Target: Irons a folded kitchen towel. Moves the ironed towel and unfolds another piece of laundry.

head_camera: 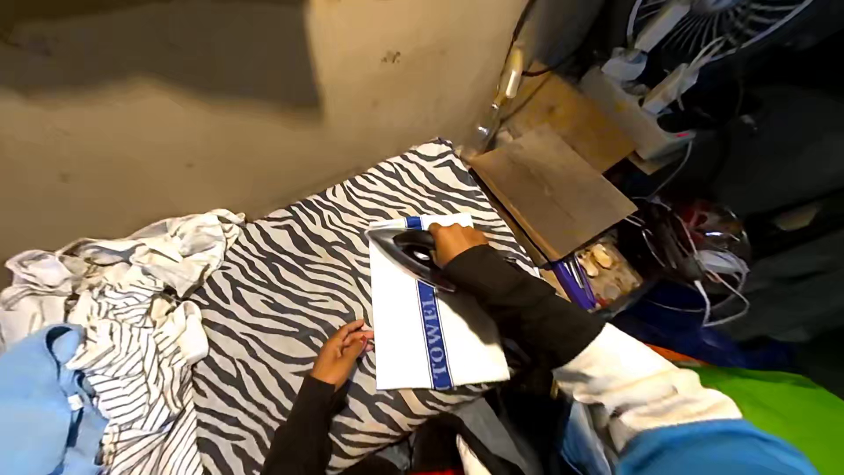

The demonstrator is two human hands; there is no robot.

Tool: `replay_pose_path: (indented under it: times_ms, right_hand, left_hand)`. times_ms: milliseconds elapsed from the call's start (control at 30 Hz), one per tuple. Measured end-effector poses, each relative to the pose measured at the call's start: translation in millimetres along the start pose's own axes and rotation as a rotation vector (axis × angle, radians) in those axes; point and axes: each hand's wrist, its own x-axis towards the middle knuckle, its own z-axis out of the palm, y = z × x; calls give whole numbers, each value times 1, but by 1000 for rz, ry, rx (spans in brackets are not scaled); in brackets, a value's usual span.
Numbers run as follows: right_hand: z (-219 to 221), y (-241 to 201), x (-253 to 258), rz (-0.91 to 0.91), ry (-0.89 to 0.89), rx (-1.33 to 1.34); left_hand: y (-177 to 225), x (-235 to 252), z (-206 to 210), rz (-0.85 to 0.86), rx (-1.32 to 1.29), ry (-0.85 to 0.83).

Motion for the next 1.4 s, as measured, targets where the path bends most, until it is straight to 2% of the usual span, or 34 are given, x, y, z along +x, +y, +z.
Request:
replay_pose_path:
  times_ms: [100,200,233,400,533,667,767,867,933,1000,1100,1167,1233,1300,1333,1400]
  right_hand:
    - [-3,29,8,203,76,111]
    - [5,61,-22,387,90,193]
    - [12,68,-35,435,96,204]
    - [37,79,-87,525,76,282]
    - [35,96,-101,460,68,314]
    - [30,116,-124,349,137,326]
    - [35,124,-134,290,165,305]
    - [41,128,-140,261,127,281]
    - [44,130,-143,259,90,249]
    - [48,133,-148,261,78,217]
    - [51,142,-158,275,101,200]
    - [47,142,-166,295,133,201]
    - [40,129,-174,263,168,175]
    - [37,104,-174,105,219,103]
    - [37,86,-169,-9,224,50]
    - [35,35,-148,-213,80,-88]
  left_hand:
    - [12,37,-6,-65,-295,-181]
    - [26,80,4,66,-434,-282]
    - [34,92,11,83,-475,-268]
    - [68,119,43,-98,-665,-81]
    - [89,88,40,-24,-786,-46]
    - [149,16,-6,225,-567,-33]
    - [203,-37,-38,355,-182,4]
    - [229,-69,-32,564,268,-19]
    - [213,-62,-5,647,578,25]
    - [168,-39,41,516,754,-15]
    - [68,-27,106,294,805,-182]
    - [15,-53,125,305,702,-365]
    - [-23,-89,123,431,554,-537]
    - [-44,-117,104,503,372,-618]
    - [-49,-128,90,515,303,-595]
    - [-53,-146,64,500,286,-436]
